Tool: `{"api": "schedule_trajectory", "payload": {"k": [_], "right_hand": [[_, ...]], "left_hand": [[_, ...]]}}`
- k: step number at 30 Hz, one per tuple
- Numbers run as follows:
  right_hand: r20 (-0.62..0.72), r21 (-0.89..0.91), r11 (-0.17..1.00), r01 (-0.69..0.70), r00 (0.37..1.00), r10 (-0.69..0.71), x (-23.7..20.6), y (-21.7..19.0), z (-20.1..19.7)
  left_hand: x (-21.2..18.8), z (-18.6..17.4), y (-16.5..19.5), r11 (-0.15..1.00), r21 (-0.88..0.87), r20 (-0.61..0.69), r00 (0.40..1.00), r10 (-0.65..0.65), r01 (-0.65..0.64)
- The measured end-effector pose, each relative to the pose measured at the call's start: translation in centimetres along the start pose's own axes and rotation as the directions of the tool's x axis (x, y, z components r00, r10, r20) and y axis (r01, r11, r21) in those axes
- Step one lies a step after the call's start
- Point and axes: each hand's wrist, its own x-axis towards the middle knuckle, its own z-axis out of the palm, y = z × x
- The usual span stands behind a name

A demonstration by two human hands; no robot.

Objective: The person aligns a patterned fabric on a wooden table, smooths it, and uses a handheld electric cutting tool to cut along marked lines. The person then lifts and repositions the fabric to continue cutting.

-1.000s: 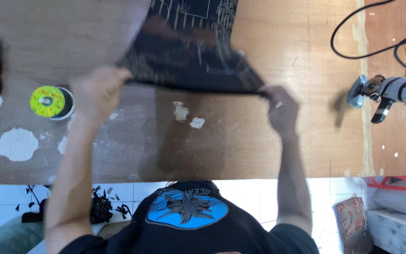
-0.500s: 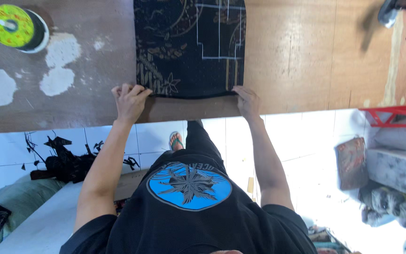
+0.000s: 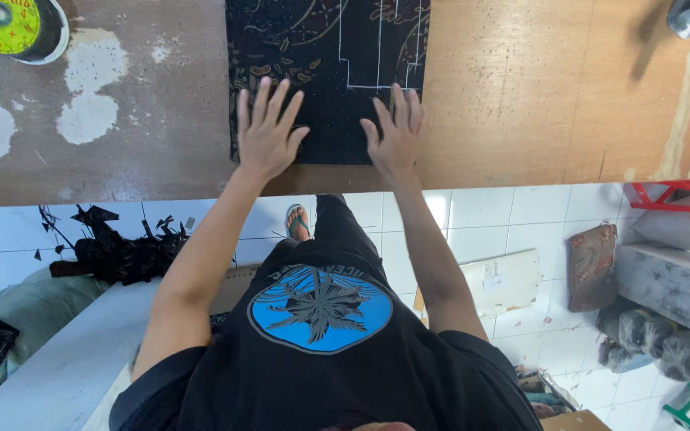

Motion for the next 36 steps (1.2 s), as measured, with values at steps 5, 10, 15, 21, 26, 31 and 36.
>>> {"api": "schedule_trajectory", "payload": {"k": [5, 10, 15, 21, 26, 31, 36], "right_hand": [[0.202, -0.008, 0.997, 0.082, 0.976, -0.079, 2.9, -2.7, 2.5], [0.329, -0.041, 0.998, -0.053, 0.942, 0.063, 0.8, 2.3, 2.1], [0.302, -0.067, 0.996, -0.052, 0.951, 0.070, 0.6, 3.6, 3.2], [0.270, 0.012, 0.997, -0.080, 0.960, 0.073, 0.1, 4.6, 2.5], [0.265, 0.215, 0.850, -0.481, 0.866, 0.424, -2.8, 7.0, 1.2], [0.320, 0.629, 0.520, -0.578, 0.802, 0.504, -3.5, 7.9, 2.5], [0.344, 0.331, 0.625, -0.707, 0.707, 0.618, -2.0, 7.7, 2.5]], "left_hand": [[3.6, 2.0, 1.4, 0.981, -0.141, 0.098, 0.988, -0.124, 0.137], [0.5, 1.2, -1.6, 0.911, 0.037, 0.075, 0.907, -0.413, 0.412], [0.9, 2.1, -2.3, 0.897, 0.019, 0.125, 0.889, -0.441, 0.442], [-0.7, 2.8, -2.5, 0.835, -0.065, 0.081, 0.837, -0.541, 0.546], [-5.0, 2.7, -0.4, 0.522, -0.392, -0.024, 0.558, -0.829, 0.758], [-4.9, 2.0, -0.9, 0.339, -0.479, 0.118, 0.442, -0.889, 0.810], [-3.0, 0.3, -3.4, 0.432, -0.120, 0.309, 0.447, -0.839, 0.894]]}}
